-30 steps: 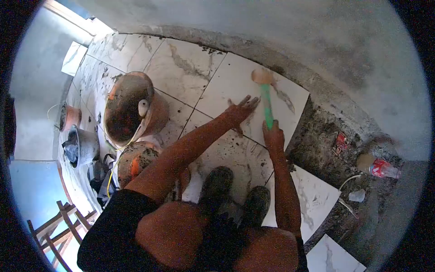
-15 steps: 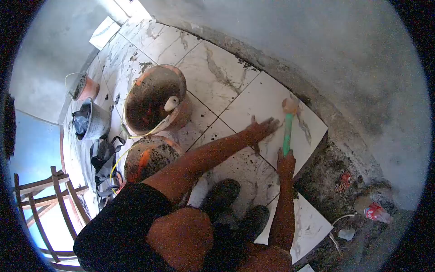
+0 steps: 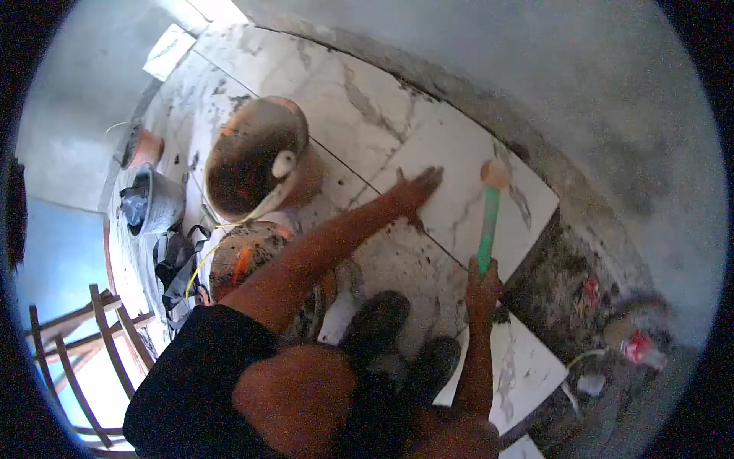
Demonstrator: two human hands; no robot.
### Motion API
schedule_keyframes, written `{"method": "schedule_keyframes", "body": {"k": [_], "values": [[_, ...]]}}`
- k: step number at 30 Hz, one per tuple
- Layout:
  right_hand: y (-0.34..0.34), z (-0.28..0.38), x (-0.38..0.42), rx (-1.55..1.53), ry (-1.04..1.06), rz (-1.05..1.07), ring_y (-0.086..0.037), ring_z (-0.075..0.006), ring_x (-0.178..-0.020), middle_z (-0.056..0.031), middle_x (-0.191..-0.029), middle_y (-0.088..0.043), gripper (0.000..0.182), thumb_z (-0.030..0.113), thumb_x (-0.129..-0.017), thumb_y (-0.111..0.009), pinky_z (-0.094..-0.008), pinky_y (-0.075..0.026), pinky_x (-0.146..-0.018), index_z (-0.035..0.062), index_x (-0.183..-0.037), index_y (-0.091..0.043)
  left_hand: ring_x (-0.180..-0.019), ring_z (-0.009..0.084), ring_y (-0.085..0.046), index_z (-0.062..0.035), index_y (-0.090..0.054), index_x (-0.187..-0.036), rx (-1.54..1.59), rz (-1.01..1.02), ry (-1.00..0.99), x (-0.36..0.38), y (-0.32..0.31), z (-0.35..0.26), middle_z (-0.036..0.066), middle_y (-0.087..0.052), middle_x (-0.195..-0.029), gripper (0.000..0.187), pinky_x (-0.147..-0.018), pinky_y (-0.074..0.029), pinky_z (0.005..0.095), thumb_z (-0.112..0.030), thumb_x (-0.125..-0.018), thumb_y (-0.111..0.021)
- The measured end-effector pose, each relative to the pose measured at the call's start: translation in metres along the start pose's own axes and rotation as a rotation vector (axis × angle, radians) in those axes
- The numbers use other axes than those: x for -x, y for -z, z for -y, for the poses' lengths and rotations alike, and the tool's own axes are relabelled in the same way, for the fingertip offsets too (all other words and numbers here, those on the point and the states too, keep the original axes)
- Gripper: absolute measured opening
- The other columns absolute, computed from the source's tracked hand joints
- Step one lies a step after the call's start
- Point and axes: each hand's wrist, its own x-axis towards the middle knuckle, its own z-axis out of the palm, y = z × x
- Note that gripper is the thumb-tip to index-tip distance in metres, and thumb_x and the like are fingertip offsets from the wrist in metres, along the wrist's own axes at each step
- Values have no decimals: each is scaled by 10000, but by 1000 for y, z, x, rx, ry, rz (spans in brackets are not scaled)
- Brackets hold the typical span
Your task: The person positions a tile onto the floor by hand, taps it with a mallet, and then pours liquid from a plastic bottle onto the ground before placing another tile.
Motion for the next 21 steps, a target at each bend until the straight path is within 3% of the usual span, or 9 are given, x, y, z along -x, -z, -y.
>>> {"method": "schedule_keyframes", "body": {"k": [2, 6, 9, 12, 15, 19, 21], "values": [[-4, -5, 11, -106, 55, -81, -590, -330, -613, -205, -685, -575, 461, 384, -838, -535, -445, -464, -572, -37, -1015, -476, -1345, 210, -46, -55, -116, -1378, 37, 33, 2, 4, 9, -2, 57, 0, -1465, 1310, -868, -201, 746, -553, -365, -781], [-15, -34, -13, 102, 137, -42, -602, -340, -607, -209, -629, -551, 444, 389, -848, -513, -427, -473, -535, -34, -976, -477, -1345, 217, -39, -51, -95, -1378, -31, 37, -6, 1, 6, 0, 48, 33, -1464, 1308, -872, -213, 740, -619, -391, -738], [14, 12, 5, -61, 77, -51, -604, -349, -604, -202, -618, -558, 435, 398, -848, -504, -445, -478, -550, -26, -941, -478, -1344, 218, -38, -50, -83, -1379, -62, 104, 5, 3, 17, -3, 42, 49, -1462, 1310, -878, -220, 737, -640, -402, -726], [-18, -44, -18, 153, 206, -77, -596, -335, -561, -176, -590, -552, 421, 409, -855, -493, -433, -474, -528, -8, -914, -474, -1344, 220, -36, -50, -80, -1379, -67, 94, -7, 3, 17, -2, 41, 59, -1460, 1313, -882, -226, 734, -629, -400, -737], [11, 6, -11, 61, 144, -6, -587, -330, -533, -165, -577, -550, 417, 412, -865, -481, -418, -470, -494, 0, -927, -470, -1343, 222, -37, -49, -96, -1376, -41, 99, -10, 3, 19, -1, 44, 52, -1460, 1312, -875, -230, 736, -611, -388, -751], [-8, -5, -24, 68, 197, -92, -582, -334, -522, -163, -579, -556, 409, 412, -870, -475, -414, -469, -483, 6, -923, -468, -1343, 220, -41, -48, -113, -1372, -59, 51, -17, 2, 16, 0, 41, 28, -1461, 1305, -874, -229, 738, -606, -381, -754], [-6, 1, -42, 244, 205, -70, -582, -336, -528, -167, -580, -558, 409, 416, -867, -478, -422, -472, -486, 10, -912, -465, -1343, 216, -51, -50, -122, -1370, -26, 62, -9, 5, 17, -1, 39, 8, -1461, 1297, -872, -227, 740, -595, -381, -761]]}}
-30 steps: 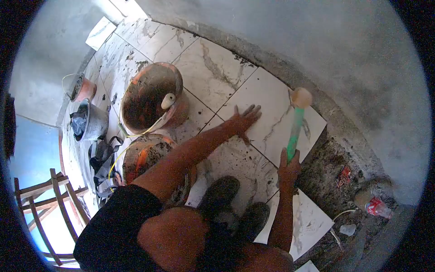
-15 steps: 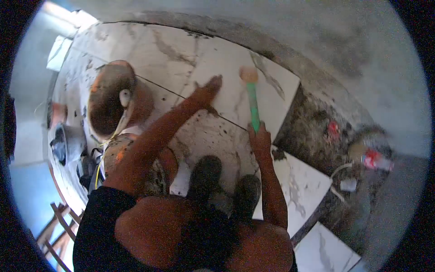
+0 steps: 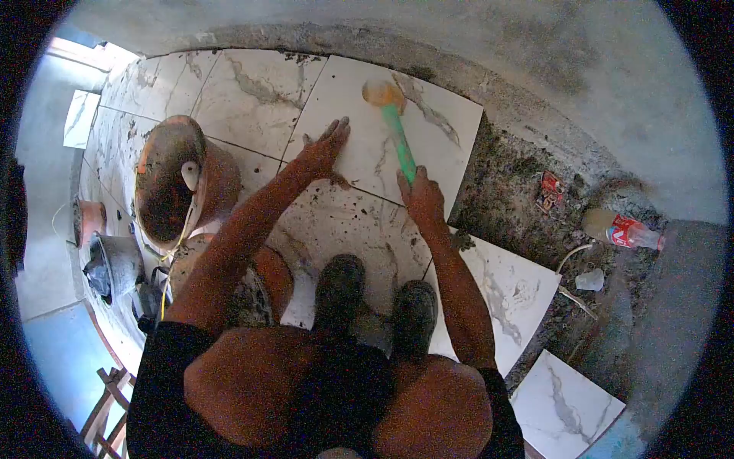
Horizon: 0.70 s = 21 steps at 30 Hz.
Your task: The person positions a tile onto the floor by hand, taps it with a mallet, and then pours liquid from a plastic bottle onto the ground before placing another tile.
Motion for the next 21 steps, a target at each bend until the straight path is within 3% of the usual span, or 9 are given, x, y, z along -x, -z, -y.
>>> {"method": "schedule_keyframes", "body": {"k": [4, 6, 9, 12, 16, 21], "values": [[3, 2, -12, -109, -20, -84, -583, -335, -539, -173, -578, -555, 393, 413, -865, -481, -428, -475, -490, 23, -903, -463, -1343, 209, -51, -56, -124, -1371, -6, -12, -11, -3, -1, -1, 35, 2, -1461, 1288, -873, -220, 743, -586, -387, -766], [-19, -22, -22, 51, -9, -112, -574, -399, -585, -202, -593, -552, 406, 422, -853, -495, -467, -446, -522, 20, -902, -469, -1343, 201, -48, -60, -130, -1371, -11, -17, 10, -3, -6, 0, 26, 9, -1461, 1278, -885, -218, 739, -587, -395, -764], [24, 6, -17, -74, -30, -84, -578, -408, -610, -217, -610, -554, 420, 430, -850, -496, -459, -463, -535, 15, -905, -471, -1342, 197, -44, -64, -131, -1373, -18, 63, 52, -1, 8, -7, 17, 15, -1461, 1274, -899, -214, 733, -584, -398, -765], [10, -3, -4, -77, -145, -103, -596, -396, -624, -219, -626, -575, 448, 442, -855, -472, -478, -476, -536, 2, -937, -467, -1342, 197, -43, -64, -134, -1373, -33, 27, 28, -1, 4, -4, 11, 21, -1460, 1264, -907, -212, 729, -577, -407, -767], [23, -9, -3, 12, -108, -93, -598, -390, -620, -227, -634, -576, 445, 435, -861, -470, -469, -472, -531, 0, -956, -474, -1342, 193, -42, -63, -137, -1373, -31, 30, 36, -3, 2, -3, 15, 15, -1460, 1253, -908, -208, 730, -565, -416, -771], [14, -37, 33, -126, -111, 9, -603, -384, -666, -232, -680, -582, 445, 423, -862, -483, -456, -470, -572, -10, -963, -468, -1341, 195, -53, -64, -147, -1370, 11, -35, 12, 3, 2, -4, 12, -14, -1460, 1248, -905, -207, 734, -550, -408, -776]]}}
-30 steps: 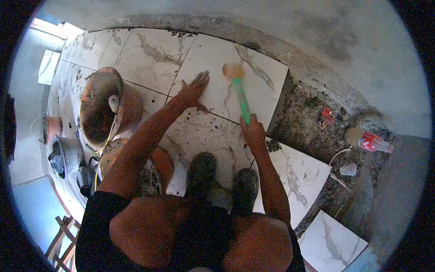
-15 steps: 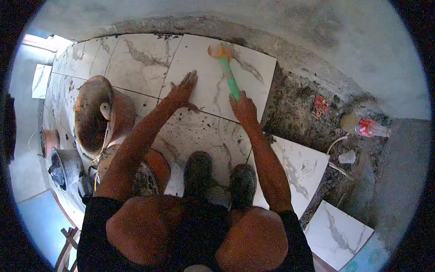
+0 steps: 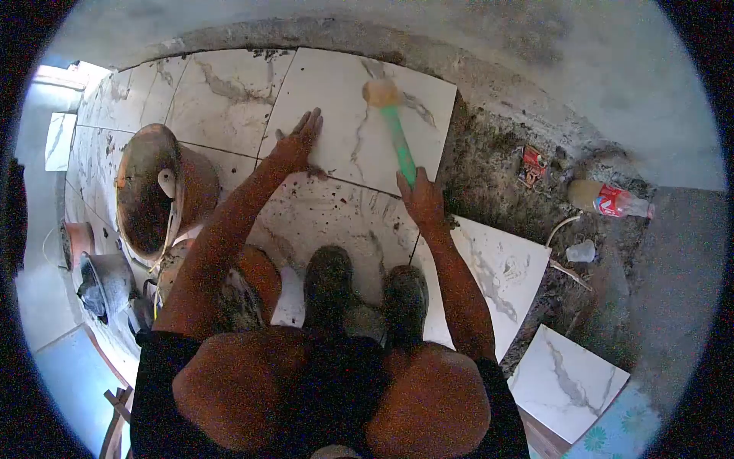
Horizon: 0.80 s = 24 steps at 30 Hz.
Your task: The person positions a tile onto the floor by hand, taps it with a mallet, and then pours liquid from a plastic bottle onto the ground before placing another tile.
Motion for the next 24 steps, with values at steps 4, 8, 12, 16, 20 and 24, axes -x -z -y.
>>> {"method": "schedule_keyframes", "body": {"k": [4, 8, 12, 16, 20, 24], "values": [[15, 24, 41, -52, 8, -41, -603, -379, -706, -241, -736, -584, 427, 400, -859, -500, -464, -469, -612, -7, -981, -464, -1341, 201, -59, -63, -154, -1368, 47, 32, 17, 0, 3, 0, 4, -12, -1460, 1246, -902, -209, 736, -539, -403, -782], [8, 8, 46, 83, -53, 132, -598, -386, -719, -249, -774, -581, 426, 392, -842, -527, -474, -467, -644, 2, -1003, -465, -1340, 199, -63, -65, -145, -1370, 11, 29, 25, -3, 4, -1, -2, -3, -1461, 1256, -901, -216, 734, -529, -399, -792], [26, 32, 57, 14, -43, 190, -591, -400, -727, -250, -771, -582, 437, 394, -824, -550, -477, -466, -653, 6, -1006, -465, -1340, 196, -62, -65, -131, -1372, 19, 29, 33, -3, 1, 0, -3, 0, -1461, 1269, -892, -228, 735, -534, -396, -794], [10, 13, 56, 199, -36, 172, -588, -402, -729, -248, -779, -583, 419, 383, -827, -548, -478, -465, -658, 10, -1000, -467, -1341, 196, -64, -71, -129, -1373, 4, 45, 27, -4, -1, 0, -3, -8, -1461, 1273, -891, -223, 737, -540, -393, -791], [9, 7, 61, 87, 41, 126, -587, -400, -726, -252, -782, -583, 410, 376, -826, -549, -475, -467, -630, 10, -993, -466, -1341, 198, -71, -81, -128, -1375, 10, 17, 21, -3, -2, 3, -1, -13, -1462, 1280, -885, -224, 739, -534, -379, -792], [-11, -30, 61, 291, 109, 105, -579, -387, -651, -206, -717, -581, 477, 392, -840, -542, -449, -454, -589, -30, -1049, -463, -1342, 200, -74, -83, -148, -1372, 25, -5, -3, -2, -3, 4, 3, -31, -1462, 1276, -876, -226, 740, -525, -366, -795]]}}
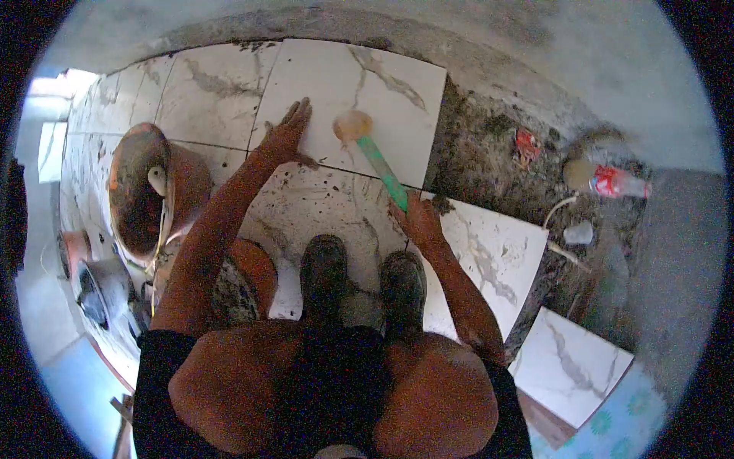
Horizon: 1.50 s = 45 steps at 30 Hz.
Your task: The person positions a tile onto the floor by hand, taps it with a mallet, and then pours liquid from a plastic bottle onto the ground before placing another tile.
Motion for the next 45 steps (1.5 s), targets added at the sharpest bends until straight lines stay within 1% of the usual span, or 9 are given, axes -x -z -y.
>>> {"method": "schedule_keyframes", "body": {"k": [4, 6, 7, 10, 12, 14, 16, 19, 45], "values": [[43, 33, 14, -267, -178, 86, -598, -375, -696, -228, -733, -594, 441, 390, -827, -537, -469, -476, -624, 0, -1020, -461, -1344, 223, -62, -53, -161, -1366, 19, -15, -58, -6, -16, 14, 53, -35, -1460, 1283, -889, -209, 734, -527, -357, -796], [18, 12, 13, -137, -171, 48, -608, -358, -678, -200, -711, -604, 472, 423, -831, -514, -459, -482, -622, -7, -1020, -464, -1344, 255, -50, -16, -138, -1362, 221, -267, -329, -19, -42, 33, 114, -19, -1453, 1303, -896, -195, 729, -529, -361, -796], [10, 0, 11, -126, -123, 90, -610, -355, -667, -183, -698, -606, 497, 447, -834, -494, -453, -481, -616, -10, -1026, -460, -1342, 281, -39, 7, -91, -1364, -18, 30, -76, -8, -3, 2, 167, -22, -1444, 1335, -905, -191, 717, -532, -367, -796], [60, 33, 11, -427, -214, 73, -605, -351, -644, -183, -684, -595, 475, 428, -832, -512, -449, -481, -614, -4, -1023, -452, -1339, 302, -32, -1, -62, -1370, -372, 203, -14, -18, 19, -36, 165, -27, -1446, 1350, -909, -192, 710, -540, -371, -793], [61, 42, 10, -472, -198, -59, -602, -348, -627, -184, -672, -589, 454, 416, -835, -514, -449, -479, -598, 0, -1007, -449, -1335, 323, -21, -6, -31, -1372, -431, 150, -144, -34, 25, -54, 160, -8, -1448, 1385, -906, -213, 704, -554, -354, -792], [55, 43, 2, -495, -167, -174, -599, -345, -610, -186, -661, -583, 433, 404, -838, -516, -450, -477, -581, 5, -992, -447, -1332, 335, -27, -18, -10, -1374, -540, 329, -232, -51, 20, -69, 152, 21, -1449, 1411, -888, -248, 706, -541, -333, -805], [31, 29, -15, -395, -134, -278, -566, -291, -505, -141, -579, -523, 408, 388, -861, -508, -409, -423, -443, -3, -960, -440, -1331, 333, -43, -29, -8, -1376, -562, 291, -234, -51, 23, -75, 144, 18, -1451, 1433, -876, -283, 697, -524, -303, -818], [15, 11, -32, -291, -151, -267, -556, -286, -484, -134, -561, -510, 383, 377, -866, -505, -412, -417, -426, 7, -941, -440, -1330, 331, -54, -36, -16, -1378, -539, 216, -265, -46, 25, -72, 132, 11, -1453, 1437, -876, -300, 687, -508, -288, -825], [47, 24, -75, -426, -133, -344, -569, -358, -488, -185, -523, -536, 399, 362, -849, -522, -444, -463, -452, -29, -896, -453, -1329, 325, -79, -14, -36, -1372, -571, 202, -263, -46, 29, -75, 127, 22, -1454, 1442, -862, -294, 700, -513, -271, -821]]}}
